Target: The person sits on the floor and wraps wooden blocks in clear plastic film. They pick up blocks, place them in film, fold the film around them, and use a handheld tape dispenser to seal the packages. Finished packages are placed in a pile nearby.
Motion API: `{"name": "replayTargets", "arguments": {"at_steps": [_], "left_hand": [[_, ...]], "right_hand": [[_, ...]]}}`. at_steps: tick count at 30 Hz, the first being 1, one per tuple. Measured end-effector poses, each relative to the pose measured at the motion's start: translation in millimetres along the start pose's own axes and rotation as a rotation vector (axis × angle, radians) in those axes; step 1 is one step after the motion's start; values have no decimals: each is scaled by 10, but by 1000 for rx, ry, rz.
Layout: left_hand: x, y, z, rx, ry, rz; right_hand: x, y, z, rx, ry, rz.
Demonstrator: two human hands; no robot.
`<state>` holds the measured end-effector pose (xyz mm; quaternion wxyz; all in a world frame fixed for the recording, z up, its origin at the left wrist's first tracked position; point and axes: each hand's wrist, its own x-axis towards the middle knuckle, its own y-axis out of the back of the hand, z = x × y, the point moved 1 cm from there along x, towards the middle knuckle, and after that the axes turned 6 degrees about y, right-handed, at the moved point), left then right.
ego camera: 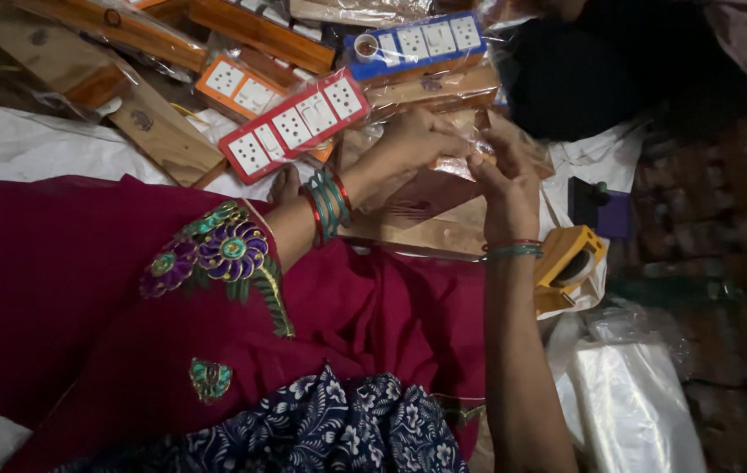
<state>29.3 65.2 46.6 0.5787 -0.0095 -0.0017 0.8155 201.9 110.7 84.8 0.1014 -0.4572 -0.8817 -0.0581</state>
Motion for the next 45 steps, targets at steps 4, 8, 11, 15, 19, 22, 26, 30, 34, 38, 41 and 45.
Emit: {"name": "replayTargets", "arguments": {"at_steps": [4, 8, 11, 15, 19, 22, 26, 30, 34, 38, 41, 45], "left_hand": [[-47, -81, 374, 405, -334, 218], [-40, -310, 683, 182, -518, -12], [-14, -238, 652, 235, -665, 22], [-36, 30, 204, 394, -509, 32], [-60, -76, -232, -260, 29, -3], [-86, -102, -210, -186, -51, 97], [-386, -88, 69, 256, -89, 94], [-871, -196, 292, 841, -545, 398], [-1023, -245, 277, 1046, -728, 435], [-1003, -185, 210, 1073, -796, 420], [-1021, -159, 194, 1010, -860, 415], [-955, -171, 185, 915, -926, 328]], "right_hand": [[38, 119, 35, -27, -13, -77], [108, 189, 93, -63, -93, -88], [135, 170, 80, 76, -41, -95], [110, 132, 62, 36, -143, -95], [62, 125, 105, 97, -99, -105], [48, 120, 176, 118, -69, -47], [32, 88, 207, 82, 68, -22], [-8, 73, 139, 60, 41, 2], [-146, 44, -9, -207, 86, 46], [-549, -74, -173, -706, 601, -8], [-908, -22, -145, -730, 500, -6], [-1168, 705, 121, -461, 344, 118]]}}
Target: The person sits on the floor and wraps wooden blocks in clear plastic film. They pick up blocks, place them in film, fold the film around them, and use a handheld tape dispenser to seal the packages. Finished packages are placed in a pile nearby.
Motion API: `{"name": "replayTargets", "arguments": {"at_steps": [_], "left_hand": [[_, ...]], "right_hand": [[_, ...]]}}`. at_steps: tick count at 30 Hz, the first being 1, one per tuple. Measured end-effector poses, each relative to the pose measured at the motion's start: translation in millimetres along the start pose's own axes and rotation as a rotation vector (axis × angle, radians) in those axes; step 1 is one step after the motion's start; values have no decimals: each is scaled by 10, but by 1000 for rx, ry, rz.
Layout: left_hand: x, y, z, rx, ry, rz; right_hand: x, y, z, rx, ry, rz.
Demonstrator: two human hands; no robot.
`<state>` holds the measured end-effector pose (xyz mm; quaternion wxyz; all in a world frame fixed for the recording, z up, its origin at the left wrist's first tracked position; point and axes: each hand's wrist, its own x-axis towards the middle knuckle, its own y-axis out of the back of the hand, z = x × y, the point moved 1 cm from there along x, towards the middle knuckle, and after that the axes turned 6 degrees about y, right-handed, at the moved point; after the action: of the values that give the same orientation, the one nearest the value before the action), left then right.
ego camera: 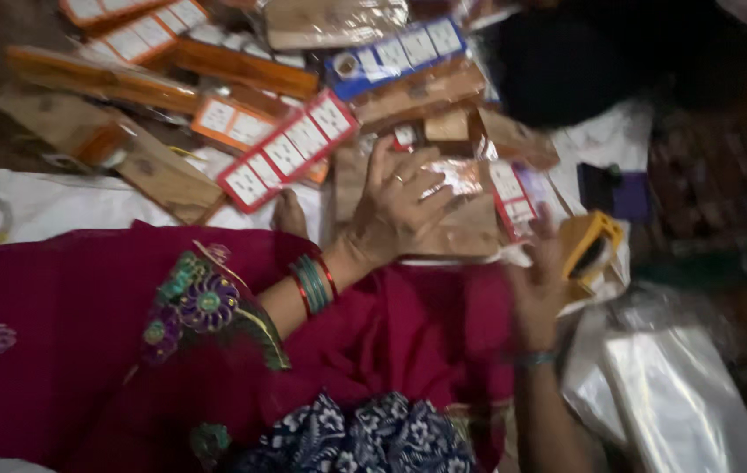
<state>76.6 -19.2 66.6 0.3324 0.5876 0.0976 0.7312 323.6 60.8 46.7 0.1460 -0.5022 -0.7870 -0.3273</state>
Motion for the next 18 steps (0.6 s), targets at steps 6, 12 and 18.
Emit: {"name": "replayTargets", "arguments": {"at_steps": [6, 12, 18], "left_hand": [[-64, -202, -21, -119, 52, -13], [-131, -310, 35, -22, 90, -15], [-108, -296, 85, -8, 122, -7]], "right_hand": [[-200, 1599, 1730, 38, -624, 639], [-421, 1854, 2693, 32, -924, 642], [-225, 1621, 2742, -92, -1020, 498]]}}
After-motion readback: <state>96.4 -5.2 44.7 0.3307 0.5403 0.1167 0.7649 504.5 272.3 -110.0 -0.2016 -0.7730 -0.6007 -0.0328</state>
